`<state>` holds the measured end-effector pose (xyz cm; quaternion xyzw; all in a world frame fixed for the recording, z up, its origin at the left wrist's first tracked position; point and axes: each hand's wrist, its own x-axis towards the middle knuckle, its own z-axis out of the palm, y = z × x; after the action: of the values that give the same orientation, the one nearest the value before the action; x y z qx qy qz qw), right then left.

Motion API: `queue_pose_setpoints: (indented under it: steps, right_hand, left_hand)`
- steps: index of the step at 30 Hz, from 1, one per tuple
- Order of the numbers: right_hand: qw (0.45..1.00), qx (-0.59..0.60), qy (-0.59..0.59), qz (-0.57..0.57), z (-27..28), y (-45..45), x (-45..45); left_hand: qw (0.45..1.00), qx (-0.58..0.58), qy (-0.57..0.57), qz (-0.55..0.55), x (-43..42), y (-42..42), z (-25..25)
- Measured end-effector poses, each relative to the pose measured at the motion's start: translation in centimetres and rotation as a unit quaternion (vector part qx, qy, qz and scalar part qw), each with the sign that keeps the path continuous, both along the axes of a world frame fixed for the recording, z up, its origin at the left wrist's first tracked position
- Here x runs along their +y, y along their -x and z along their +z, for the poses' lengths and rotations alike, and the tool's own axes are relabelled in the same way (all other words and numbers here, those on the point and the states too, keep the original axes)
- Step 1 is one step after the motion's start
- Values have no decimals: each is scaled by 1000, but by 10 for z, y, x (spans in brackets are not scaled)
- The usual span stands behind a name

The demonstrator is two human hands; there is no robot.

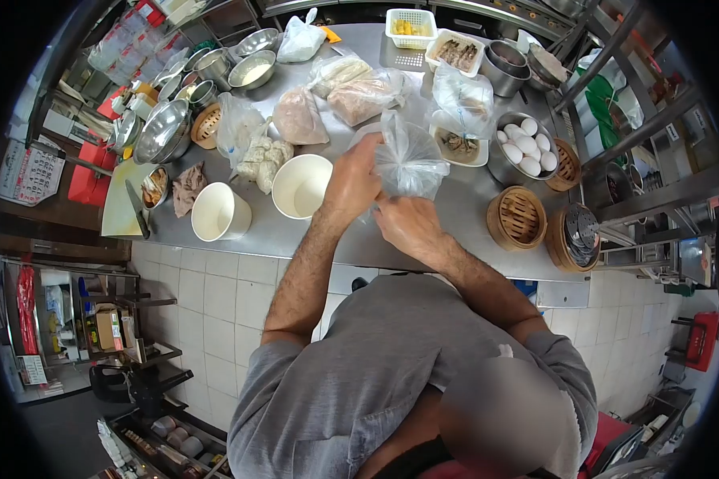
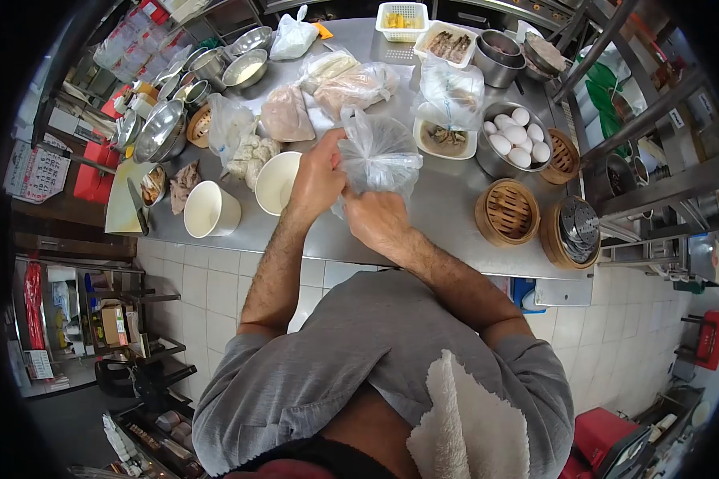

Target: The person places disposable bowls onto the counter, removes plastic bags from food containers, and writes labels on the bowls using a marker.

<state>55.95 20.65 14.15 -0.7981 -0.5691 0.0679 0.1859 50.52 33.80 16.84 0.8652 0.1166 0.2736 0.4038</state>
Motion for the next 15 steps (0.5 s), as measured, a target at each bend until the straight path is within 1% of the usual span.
queue_pose_setpoints:
  steps: [1, 3, 5, 9, 11, 12, 14, 15]
  right_hand:
    - [1000, 3, 2, -3, 1, 0, -3]
    - [997, -13, -80, -11, 7, -1, -10]
    - [997, -22, -72, -14, 2, -5, -15]
    - [997, -35, -66, -27, 4, -10, -21]
    - [997, -33, -55, -39, 4, -18, -28]
    - [997, -32, -45, -47, 4, -22, -31]
    - [998, -37, -32, -43, 7, -24, -39]
    - [998, -41, -20, -37, 7, -26, -42]
  left_hand:
    - [1000, 25, -1, 12, -1, 2, 2]
    - [998, 50, 2, 22, -1, 3, 0]
    - [998, 23, -20, 49, 3, 1, -5]
    - [998, -14, -28, 49, 13, -5, -7]
    - [993, -53, -76, 76, 25, -8, -12]
    - [993, -53, -75, 73, 31, -11, -12]
    - [982, -43, -158, 99, 43, -17, -13]
    - [979, -55, -174, 93, 54, -22, -18]
